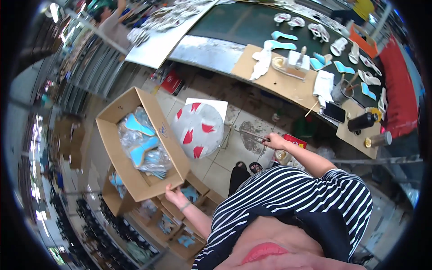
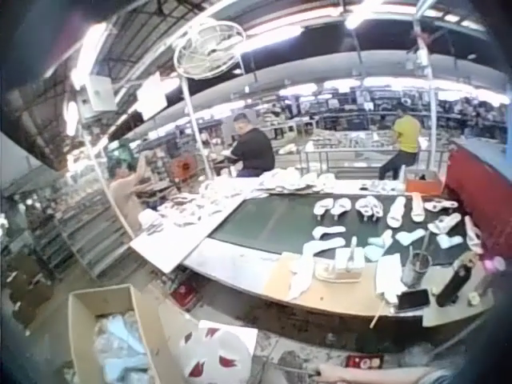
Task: The person is applying glue to shoe components and organizing them into boxes on a factory floor.
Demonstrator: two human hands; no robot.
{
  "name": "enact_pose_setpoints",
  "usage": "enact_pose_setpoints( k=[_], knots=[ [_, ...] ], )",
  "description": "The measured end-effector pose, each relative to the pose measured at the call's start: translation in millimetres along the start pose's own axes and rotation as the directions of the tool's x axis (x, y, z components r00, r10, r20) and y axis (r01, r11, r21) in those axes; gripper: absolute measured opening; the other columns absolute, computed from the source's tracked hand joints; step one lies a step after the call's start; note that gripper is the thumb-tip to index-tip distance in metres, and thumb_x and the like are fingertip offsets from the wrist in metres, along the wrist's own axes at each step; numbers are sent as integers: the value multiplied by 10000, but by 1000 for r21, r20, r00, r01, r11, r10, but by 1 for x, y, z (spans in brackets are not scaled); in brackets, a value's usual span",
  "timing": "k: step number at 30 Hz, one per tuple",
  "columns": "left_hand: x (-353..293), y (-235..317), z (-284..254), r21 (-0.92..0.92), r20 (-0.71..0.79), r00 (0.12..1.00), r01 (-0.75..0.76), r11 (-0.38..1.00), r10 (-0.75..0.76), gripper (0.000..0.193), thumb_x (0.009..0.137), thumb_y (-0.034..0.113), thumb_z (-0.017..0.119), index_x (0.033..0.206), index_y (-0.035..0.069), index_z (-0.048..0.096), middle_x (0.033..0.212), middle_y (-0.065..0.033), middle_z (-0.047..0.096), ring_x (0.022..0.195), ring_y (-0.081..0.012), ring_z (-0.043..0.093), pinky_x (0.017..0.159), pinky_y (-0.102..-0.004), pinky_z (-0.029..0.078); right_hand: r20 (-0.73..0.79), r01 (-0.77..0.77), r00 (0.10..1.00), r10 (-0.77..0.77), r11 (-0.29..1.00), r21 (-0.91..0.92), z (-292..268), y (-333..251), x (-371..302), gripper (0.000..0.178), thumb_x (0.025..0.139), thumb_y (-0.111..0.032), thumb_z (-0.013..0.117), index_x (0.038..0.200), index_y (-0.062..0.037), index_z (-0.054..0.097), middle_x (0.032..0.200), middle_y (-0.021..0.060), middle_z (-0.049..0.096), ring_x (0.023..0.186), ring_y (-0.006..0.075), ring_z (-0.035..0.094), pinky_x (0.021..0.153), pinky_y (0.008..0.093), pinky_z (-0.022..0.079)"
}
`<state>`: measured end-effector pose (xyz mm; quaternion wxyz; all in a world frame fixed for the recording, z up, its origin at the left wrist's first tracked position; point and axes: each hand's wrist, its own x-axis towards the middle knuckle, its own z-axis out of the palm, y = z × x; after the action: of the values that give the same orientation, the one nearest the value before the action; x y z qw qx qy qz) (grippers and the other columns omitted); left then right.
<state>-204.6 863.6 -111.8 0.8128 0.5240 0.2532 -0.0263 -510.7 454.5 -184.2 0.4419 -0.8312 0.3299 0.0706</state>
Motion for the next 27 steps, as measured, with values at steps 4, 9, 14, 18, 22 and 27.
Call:
enact_pose_setpoints(
  k=[4, 9, 14, 18, 22, 27],
  knots=[
    [67, 7, 148, 27, 126, 973, -196, 980, 191, 419, 650, -19, 594, 1064, -4, 529, 1030, -132, 552, 889, -264, 580, 683, -438, 546, -117, 66, 992, -52, 990, 121, -38, -23, 10, 227, 808, -268, 643, 900, -62, 670, 808, 192, 650, 785, 336, 630, 710, 423, 482],
    [136, 7, 354, 25, 196, 935, -308, 951, 297, 499, 681, -47, 567, 1172, -6, 485, 1104, -156, 542, 865, -294, 597, 618, -479, 565, -240, 76, 971, -23, 974, 213, -110, -51, 45, 211, 821, -224, 643, 853, -15, 647, 675, 184, 589, 599, 305, 556, 592, 392, 449],
    [206, -19, 521, 127, 299, 884, -411, 903, 360, 652, 654, -70, 591, 1287, -16, 447, 1094, -153, 574, 892, -280, 599, 739, -448, 543, -353, 26, 934, 54, 976, 217, -169, -66, 93, 160, 836, -142, 637, 906, 1, 660, 608, 130, 542, 548, 190, 488, 555, 329, 427],
    [294, -33, 589, 107, 368, 724, -656, 747, 583, 696, 717, -30, 562, 1390, -5, 391, 1207, -190, 569, 951, -307, 609, 829, -403, 507, -344, -13, 926, 156, 923, 385, -208, -93, 117, 203, 862, -143, 631, 991, 9, 665, 734, 117, 637, 675, 150, 557, 662, 296, 458],
    [319, -27, 625, 375, 438, 560, -825, 423, 703, 662, 746, -6, 542, 1388, -33, 384, 1257, -242, 545, 1032, -350, 598, 881, -399, 481, -384, -55, 886, 260, 881, 470, -231, -100, 134, 197, 871, -151, 630, 981, 8, 667, 727, 81, 635, 676, 125, 551, 654, 297, 460],
    [264, -71, 642, 476, 457, 477, -844, 246, 751, 600, 791, 39, 538, 1359, -80, 389, 1305, -300, 483, 1154, -398, 525, 972, -397, 423, -329, -96, 913, 242, 910, 403, -267, -93, 177, 177, 876, -163, 632, 962, -13, 672, 695, 55, 619, 642, 101, 513, 617, 293, 444]
  ],
)
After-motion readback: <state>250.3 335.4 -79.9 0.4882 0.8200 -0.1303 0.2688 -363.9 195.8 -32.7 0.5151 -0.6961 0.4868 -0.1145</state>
